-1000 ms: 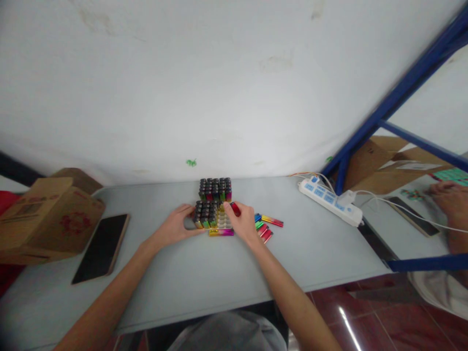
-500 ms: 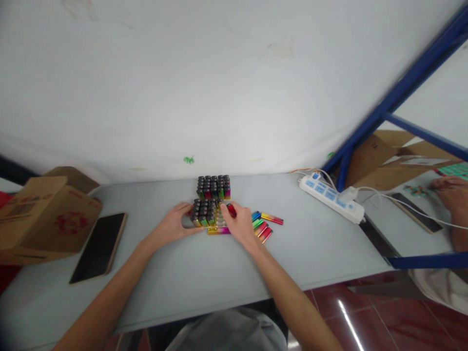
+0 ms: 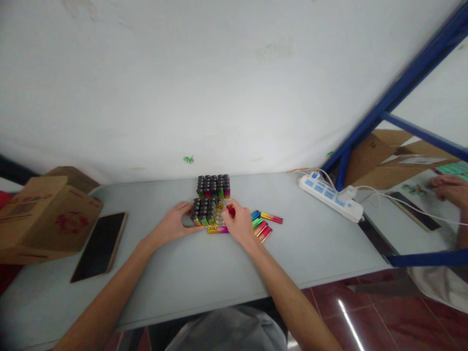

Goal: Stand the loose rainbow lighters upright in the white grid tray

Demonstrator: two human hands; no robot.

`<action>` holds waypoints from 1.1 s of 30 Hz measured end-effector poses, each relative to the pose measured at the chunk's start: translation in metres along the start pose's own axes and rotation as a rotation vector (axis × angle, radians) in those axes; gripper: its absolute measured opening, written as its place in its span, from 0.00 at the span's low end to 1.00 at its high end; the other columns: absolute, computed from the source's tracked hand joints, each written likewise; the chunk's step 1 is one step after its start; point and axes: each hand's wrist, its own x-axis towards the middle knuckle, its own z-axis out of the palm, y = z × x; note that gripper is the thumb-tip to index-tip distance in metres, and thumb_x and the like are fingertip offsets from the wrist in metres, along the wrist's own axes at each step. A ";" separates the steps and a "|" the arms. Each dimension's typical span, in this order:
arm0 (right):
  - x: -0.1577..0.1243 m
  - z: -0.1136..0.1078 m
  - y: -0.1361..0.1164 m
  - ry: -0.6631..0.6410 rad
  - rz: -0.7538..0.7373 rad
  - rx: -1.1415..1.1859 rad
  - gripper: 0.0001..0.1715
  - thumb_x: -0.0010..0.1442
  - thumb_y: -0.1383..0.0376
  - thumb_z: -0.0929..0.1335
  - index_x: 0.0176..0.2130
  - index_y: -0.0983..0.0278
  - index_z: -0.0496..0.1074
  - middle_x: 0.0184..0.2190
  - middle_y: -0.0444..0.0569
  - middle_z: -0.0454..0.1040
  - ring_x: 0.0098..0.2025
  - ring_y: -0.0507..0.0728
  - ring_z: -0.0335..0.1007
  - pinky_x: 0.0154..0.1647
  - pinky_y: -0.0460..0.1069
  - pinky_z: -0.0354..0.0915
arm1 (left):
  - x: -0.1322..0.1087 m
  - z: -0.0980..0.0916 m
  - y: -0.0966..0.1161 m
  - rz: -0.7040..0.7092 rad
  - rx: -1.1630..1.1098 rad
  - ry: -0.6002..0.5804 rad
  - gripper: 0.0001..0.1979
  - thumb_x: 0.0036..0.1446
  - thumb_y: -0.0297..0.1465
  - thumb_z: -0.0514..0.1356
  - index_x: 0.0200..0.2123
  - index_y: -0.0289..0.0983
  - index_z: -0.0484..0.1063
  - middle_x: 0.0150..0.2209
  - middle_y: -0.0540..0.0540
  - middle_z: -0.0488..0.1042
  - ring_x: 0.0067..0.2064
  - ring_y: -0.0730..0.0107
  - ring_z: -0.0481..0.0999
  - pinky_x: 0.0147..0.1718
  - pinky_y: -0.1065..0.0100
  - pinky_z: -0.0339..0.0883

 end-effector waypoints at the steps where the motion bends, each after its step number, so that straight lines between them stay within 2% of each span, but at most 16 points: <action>1: -0.001 0.000 0.000 0.003 -0.001 0.006 0.15 0.70 0.52 0.63 0.36 0.58 0.70 0.23 0.41 0.71 0.24 0.55 0.64 0.33 0.49 0.58 | 0.000 0.000 0.000 0.000 -0.003 -0.001 0.26 0.53 0.55 0.74 0.36 0.41 0.72 0.38 0.43 0.79 0.43 0.50 0.79 0.46 0.56 0.73; 4: -0.001 0.000 0.000 0.018 -0.007 0.002 0.19 0.74 0.47 0.64 0.39 0.58 0.70 0.23 0.39 0.70 0.24 0.56 0.64 0.33 0.50 0.58 | 0.000 0.000 -0.001 0.002 -0.007 -0.001 0.26 0.53 0.55 0.74 0.36 0.41 0.72 0.38 0.44 0.79 0.42 0.51 0.79 0.46 0.56 0.74; 7: 0.001 -0.003 0.003 0.013 -0.057 -0.010 0.21 0.77 0.47 0.62 0.40 0.58 0.69 0.26 0.42 0.71 0.27 0.57 0.67 0.34 0.51 0.61 | 0.000 0.001 -0.001 0.001 -0.002 -0.002 0.26 0.53 0.56 0.73 0.36 0.42 0.71 0.38 0.44 0.79 0.43 0.50 0.79 0.46 0.55 0.73; 12: 0.005 -0.010 0.008 0.042 -0.236 -0.058 0.21 0.79 0.50 0.62 0.41 0.59 0.72 0.40 0.52 0.76 0.43 0.61 0.73 0.49 0.55 0.69 | -0.001 0.001 -0.001 -0.004 0.008 -0.002 0.27 0.54 0.57 0.72 0.35 0.42 0.71 0.38 0.44 0.79 0.44 0.49 0.78 0.47 0.54 0.73; 14: 0.007 -0.013 0.009 0.071 -0.262 -0.093 0.23 0.79 0.48 0.63 0.39 0.59 0.74 0.41 0.54 0.75 0.45 0.62 0.72 0.51 0.56 0.69 | -0.001 0.001 0.000 -0.002 0.008 -0.008 0.26 0.55 0.57 0.72 0.36 0.42 0.72 0.39 0.43 0.79 0.44 0.49 0.79 0.48 0.55 0.73; 16: 0.008 -0.015 0.010 0.075 -0.246 -0.126 0.26 0.78 0.46 0.63 0.35 0.59 0.72 0.37 0.52 0.73 0.43 0.62 0.71 0.49 0.55 0.68 | 0.000 0.001 0.000 0.002 0.006 -0.014 0.26 0.55 0.58 0.72 0.36 0.42 0.72 0.39 0.43 0.80 0.44 0.49 0.79 0.47 0.55 0.73; 19: 0.008 -0.017 0.010 0.000 -0.170 -0.129 0.28 0.78 0.46 0.63 0.31 0.58 0.67 0.29 0.46 0.71 0.33 0.59 0.68 0.41 0.52 0.66 | 0.000 0.000 0.000 0.006 0.011 -0.013 0.26 0.55 0.58 0.71 0.36 0.41 0.72 0.39 0.43 0.79 0.44 0.50 0.78 0.47 0.55 0.73; 21: 0.008 -0.017 0.010 -0.039 -0.125 -0.107 0.27 0.79 0.46 0.62 0.33 0.58 0.68 0.27 0.44 0.72 0.31 0.58 0.69 0.39 0.51 0.64 | 0.000 0.000 0.001 0.009 0.010 -0.010 0.26 0.56 0.57 0.71 0.37 0.41 0.73 0.39 0.43 0.79 0.43 0.50 0.78 0.46 0.56 0.73; 27: 0.009 -0.011 0.017 -0.131 -0.150 -0.133 0.23 0.81 0.50 0.61 0.41 0.60 0.74 0.34 0.50 0.81 0.35 0.60 0.76 0.41 0.51 0.67 | -0.001 0.000 0.001 0.009 0.015 -0.010 0.25 0.56 0.56 0.72 0.37 0.41 0.73 0.39 0.43 0.79 0.43 0.51 0.78 0.46 0.56 0.73; 33: 0.009 0.000 0.004 -0.153 -0.202 -0.520 0.14 0.80 0.56 0.66 0.47 0.62 0.76 0.43 0.57 0.82 0.44 0.64 0.79 0.48 0.55 0.67 | 0.000 0.001 -0.001 0.012 0.027 -0.020 0.26 0.55 0.56 0.72 0.36 0.41 0.72 0.39 0.43 0.79 0.44 0.50 0.78 0.48 0.55 0.73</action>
